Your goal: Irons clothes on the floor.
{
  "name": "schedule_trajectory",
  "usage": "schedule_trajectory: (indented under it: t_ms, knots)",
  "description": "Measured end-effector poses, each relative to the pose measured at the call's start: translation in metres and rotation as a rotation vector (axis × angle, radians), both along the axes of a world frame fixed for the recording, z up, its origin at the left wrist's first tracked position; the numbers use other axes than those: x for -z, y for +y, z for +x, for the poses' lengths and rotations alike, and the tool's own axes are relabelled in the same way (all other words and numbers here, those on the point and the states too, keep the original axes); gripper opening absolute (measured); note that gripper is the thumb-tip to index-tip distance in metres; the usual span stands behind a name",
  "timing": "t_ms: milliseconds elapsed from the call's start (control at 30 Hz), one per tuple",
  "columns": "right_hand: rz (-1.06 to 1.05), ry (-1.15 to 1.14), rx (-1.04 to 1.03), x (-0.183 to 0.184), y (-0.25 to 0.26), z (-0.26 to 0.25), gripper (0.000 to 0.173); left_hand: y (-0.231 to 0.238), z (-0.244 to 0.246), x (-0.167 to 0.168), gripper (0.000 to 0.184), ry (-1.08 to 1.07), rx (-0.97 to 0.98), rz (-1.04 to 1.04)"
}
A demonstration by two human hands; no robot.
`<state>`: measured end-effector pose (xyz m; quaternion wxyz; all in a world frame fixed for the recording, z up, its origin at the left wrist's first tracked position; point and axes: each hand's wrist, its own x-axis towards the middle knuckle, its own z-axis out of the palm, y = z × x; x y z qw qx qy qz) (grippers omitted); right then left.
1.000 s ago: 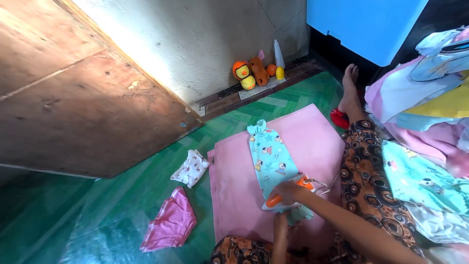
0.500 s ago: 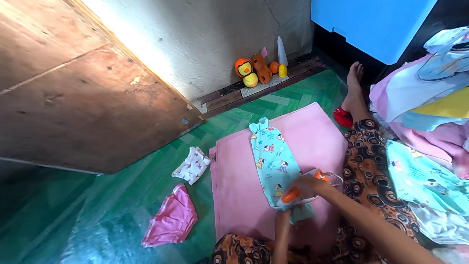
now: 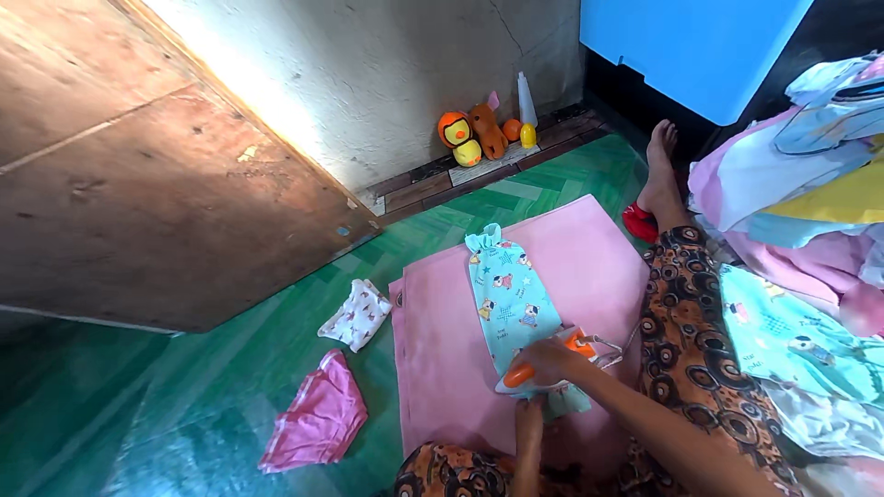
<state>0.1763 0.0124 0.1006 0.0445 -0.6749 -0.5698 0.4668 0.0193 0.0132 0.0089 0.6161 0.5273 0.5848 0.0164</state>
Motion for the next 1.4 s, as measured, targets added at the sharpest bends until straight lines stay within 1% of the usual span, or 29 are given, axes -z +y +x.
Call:
schedule_trajectory:
  t_ms: [133, 400, 533, 633, 767, 900, 1033, 1133, 1233, 1333, 1400]
  knots:
    - [-0.003, -0.003, -0.007, -0.001, 0.011, -0.01, 0.055, 0.0, -0.001, -0.006, 0.033, -0.019, -0.018, -0.062]
    - [-0.036, -0.018, -0.125, -0.006, 0.003, 0.003, 0.059, 0.004, -0.014, 0.002, 0.036, 0.084, 0.106, -0.047]
    - [-0.042, -0.015, -0.125, -0.006, -0.007, 0.014, 0.058, 0.005, -0.016, 0.001, 0.042, 0.113, 0.245, 0.074]
    - [-0.027, -0.019, -0.108, -0.004, -0.01, 0.012, 0.057, 0.005, -0.017, 0.001, 0.045, 0.109, 0.339, 0.092]
    - [-0.024, -0.022, -0.096, -0.006, -0.006, 0.006, 0.057, 0.005, -0.019, 0.007, 0.038, 0.079, 0.347, 0.07]
    - [-0.015, -0.009, -0.085, -0.005, 0.003, -0.006, 0.056, 0.006, -0.021, 0.01, 0.037, 0.061, 0.356, 0.082]
    - [-0.003, -0.002, -0.082, -0.005, 0.015, -0.023, 0.056, 0.007, -0.018, 0.006, 0.038, 0.118, 0.379, 0.08]
    - [-0.007, -0.002, -0.069, -0.008, 0.017, -0.028, 0.056, 0.008, -0.019, 0.009, 0.038, 0.137, 0.374, 0.072]
    - [-0.023, -0.013, -0.082, -0.008, 0.013, -0.02, 0.058, 0.009, -0.02, 0.011, 0.04, 0.139, 0.393, 0.063]
    - [-0.054, -0.032, -0.089, -0.009, 0.006, -0.005, 0.06, 0.007, -0.02, 0.01, 0.038, 0.129, 0.372, 0.07]
    - [-0.055, -0.038, -0.074, -0.007, -0.006, 0.007, 0.058, 0.007, -0.018, 0.008, 0.039, 0.148, 0.367, 0.058]
